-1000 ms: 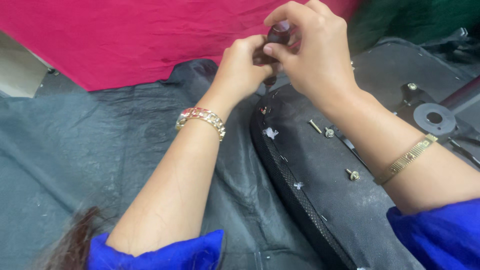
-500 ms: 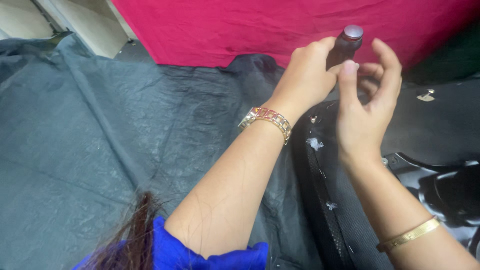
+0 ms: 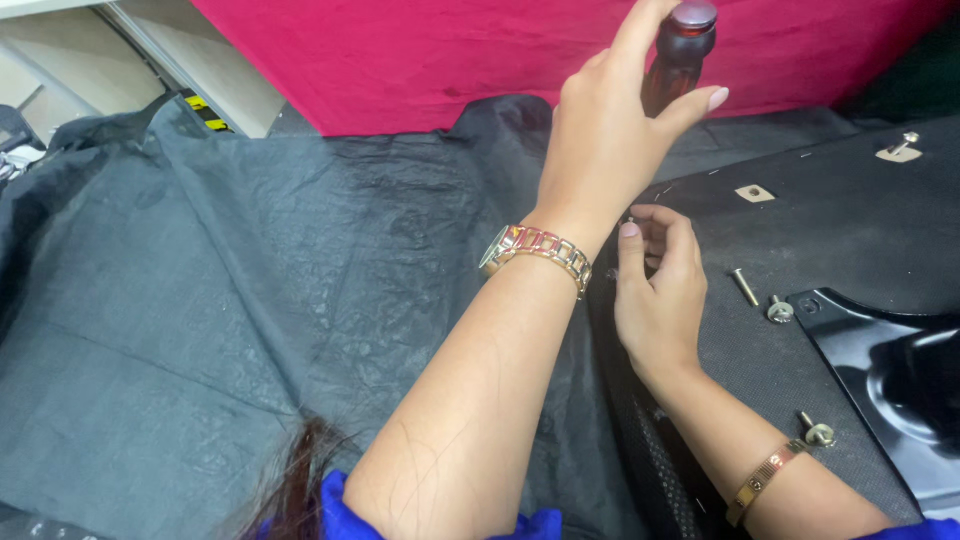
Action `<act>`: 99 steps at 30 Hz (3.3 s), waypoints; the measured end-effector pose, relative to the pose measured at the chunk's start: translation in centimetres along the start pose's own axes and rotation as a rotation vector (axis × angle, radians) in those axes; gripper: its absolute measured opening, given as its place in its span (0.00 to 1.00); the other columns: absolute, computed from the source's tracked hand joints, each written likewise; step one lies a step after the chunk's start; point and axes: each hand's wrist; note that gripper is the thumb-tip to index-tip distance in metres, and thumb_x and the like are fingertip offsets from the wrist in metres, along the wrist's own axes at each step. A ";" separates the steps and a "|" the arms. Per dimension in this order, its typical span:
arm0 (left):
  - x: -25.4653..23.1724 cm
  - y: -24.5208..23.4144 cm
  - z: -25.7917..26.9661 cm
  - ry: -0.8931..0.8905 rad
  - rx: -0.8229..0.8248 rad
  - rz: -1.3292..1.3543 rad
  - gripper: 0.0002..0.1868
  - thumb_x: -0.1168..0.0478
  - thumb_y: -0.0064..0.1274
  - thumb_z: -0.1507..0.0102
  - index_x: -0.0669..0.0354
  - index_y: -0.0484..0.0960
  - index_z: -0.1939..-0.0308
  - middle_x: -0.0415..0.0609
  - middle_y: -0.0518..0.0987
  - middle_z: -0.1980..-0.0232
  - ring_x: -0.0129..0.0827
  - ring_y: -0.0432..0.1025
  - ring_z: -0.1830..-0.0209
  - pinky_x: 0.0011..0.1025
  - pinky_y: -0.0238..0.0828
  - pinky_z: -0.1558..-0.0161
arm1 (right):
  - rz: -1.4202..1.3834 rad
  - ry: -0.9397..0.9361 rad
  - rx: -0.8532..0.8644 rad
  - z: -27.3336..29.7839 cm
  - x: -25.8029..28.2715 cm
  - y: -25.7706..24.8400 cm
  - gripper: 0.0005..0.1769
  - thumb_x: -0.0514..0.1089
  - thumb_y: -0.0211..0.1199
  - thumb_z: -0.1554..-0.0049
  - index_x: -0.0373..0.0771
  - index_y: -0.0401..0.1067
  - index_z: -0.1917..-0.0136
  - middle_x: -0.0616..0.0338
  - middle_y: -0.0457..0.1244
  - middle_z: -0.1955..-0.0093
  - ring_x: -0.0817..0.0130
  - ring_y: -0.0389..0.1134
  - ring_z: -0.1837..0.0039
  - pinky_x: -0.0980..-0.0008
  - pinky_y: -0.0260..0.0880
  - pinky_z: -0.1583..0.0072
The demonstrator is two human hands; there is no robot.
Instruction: The person uses a screwdriver to unscrew screws from the underside of an office chair seat, removing the seat mounting plate hardware one screw at a time and setting the loose screws on the seat. The clip ends while the person is still unscrewing the remaining screws.
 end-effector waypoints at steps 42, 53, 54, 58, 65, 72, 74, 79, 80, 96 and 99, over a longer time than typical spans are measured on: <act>0.6 0.6 1.1 -0.055 0.148 0.828 0.32 0.33 0.51 0.32 0.61 0.75 0.52 0.40 0.80 0.63 0.24 0.75 0.62 0.27 0.73 0.55 | 0.152 0.010 -0.014 0.5 -0.1 0.7 0.11 0.41 0.68 0.43 0.34 0.73 0.49 0.61 0.70 0.57 0.76 0.70 0.54 0.74 0.69 0.50; 2.3 3.2 -0.6 -0.140 0.153 0.717 0.23 0.45 0.53 0.35 0.66 0.76 0.63 0.40 0.78 0.72 0.25 0.71 0.71 0.31 0.74 0.65 | 0.104 -0.022 0.013 0.3 -0.1 0.6 0.09 0.39 0.67 0.43 0.33 0.74 0.50 0.61 0.71 0.56 0.78 0.71 0.54 0.75 0.71 0.47; 2.6 3.7 -0.5 -0.138 0.127 0.702 0.24 0.46 0.50 0.33 0.68 0.74 0.63 0.42 0.75 0.72 0.26 0.67 0.71 0.33 0.72 0.65 | 0.112 -0.017 0.010 0.4 -0.2 0.6 0.09 0.39 0.68 0.43 0.33 0.74 0.50 0.61 0.71 0.56 0.78 0.71 0.54 0.75 0.71 0.48; 3.6 5.1 -0.2 -0.148 0.166 0.599 0.25 0.48 0.44 0.32 0.70 0.70 0.69 0.47 0.69 0.77 0.30 0.63 0.75 0.38 0.66 0.69 | 0.135 0.029 0.008 0.4 -0.5 0.5 0.08 0.37 0.66 0.45 0.33 0.74 0.51 0.60 0.70 0.59 0.76 0.69 0.56 0.73 0.69 0.53; 2.3 5.2 -0.2 -0.159 0.183 0.712 0.21 0.52 0.42 0.30 0.67 0.70 0.70 0.44 0.70 0.76 0.28 0.66 0.75 0.35 0.67 0.69 | 0.186 -0.024 0.023 0.1 0.3 0.1 0.09 0.38 0.67 0.47 0.33 0.74 0.53 0.59 0.67 0.58 0.73 0.69 0.56 0.72 0.69 0.53; 0.9 0.3 -0.8 -0.186 0.066 0.563 0.18 0.59 0.54 0.31 0.73 0.74 0.70 0.52 0.76 0.73 0.25 0.66 0.76 0.31 0.65 0.69 | 0.123 -0.058 0.058 0.6 -0.5 -0.1 0.10 0.31 0.59 0.50 0.34 0.75 0.53 0.59 0.67 0.54 0.72 0.70 0.53 0.73 0.69 0.50; 0.4 0.4 -0.8 -0.043 0.040 0.793 0.14 0.58 0.53 0.33 0.68 0.77 0.67 0.46 0.81 0.69 0.23 0.73 0.70 0.27 0.71 0.64 | 0.130 -0.068 0.072 0.4 -0.4 0.0 0.11 0.30 0.58 0.50 0.34 0.75 0.54 0.58 0.67 0.53 0.71 0.69 0.53 0.72 0.69 0.50; 0.9 2.0 -0.9 -0.112 0.152 0.900 0.13 0.53 0.52 0.31 0.60 0.73 0.58 0.41 0.81 0.71 0.24 0.75 0.74 0.28 0.73 0.68 | 0.220 -0.105 0.074 0.2 0.0 0.1 0.12 0.29 0.57 0.51 0.34 0.76 0.54 0.57 0.67 0.53 0.70 0.71 0.52 0.72 0.69 0.53; 0.9 2.6 -1.1 -0.106 0.134 0.848 0.14 0.53 0.52 0.29 0.62 0.75 0.59 0.42 0.79 0.71 0.24 0.73 0.74 0.30 0.72 0.68 | 0.211 -0.068 0.070 0.3 0.1 -0.1 0.12 0.30 0.57 0.51 0.34 0.75 0.53 0.57 0.67 0.54 0.70 0.71 0.53 0.71 0.69 0.54; 0.8 4.1 -1.1 0.116 -0.029 0.562 0.17 0.54 0.52 0.29 0.68 0.75 0.56 0.56 0.79 0.62 0.42 0.77 0.64 0.39 0.74 0.57 | 0.192 -0.034 0.000 0.5 0.7 0.1 0.09 0.37 0.66 0.50 0.32 0.74 0.55 0.56 0.67 0.58 0.69 0.71 0.55 0.71 0.71 0.50; 0.3 3.4 -1.5 0.155 -0.093 0.532 0.19 0.54 0.58 0.32 0.69 0.73 0.58 0.52 0.79 0.67 0.36 0.74 0.71 0.34 0.76 0.58 | 0.174 -0.026 -0.002 0.6 0.6 0.1 0.09 0.35 0.63 0.51 0.32 0.74 0.55 0.56 0.67 0.57 0.69 0.71 0.55 0.71 0.71 0.49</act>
Point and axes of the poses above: each hand's wrist, its own z-axis away from the middle knuckle, its own y-axis out of the palm, x = y × z
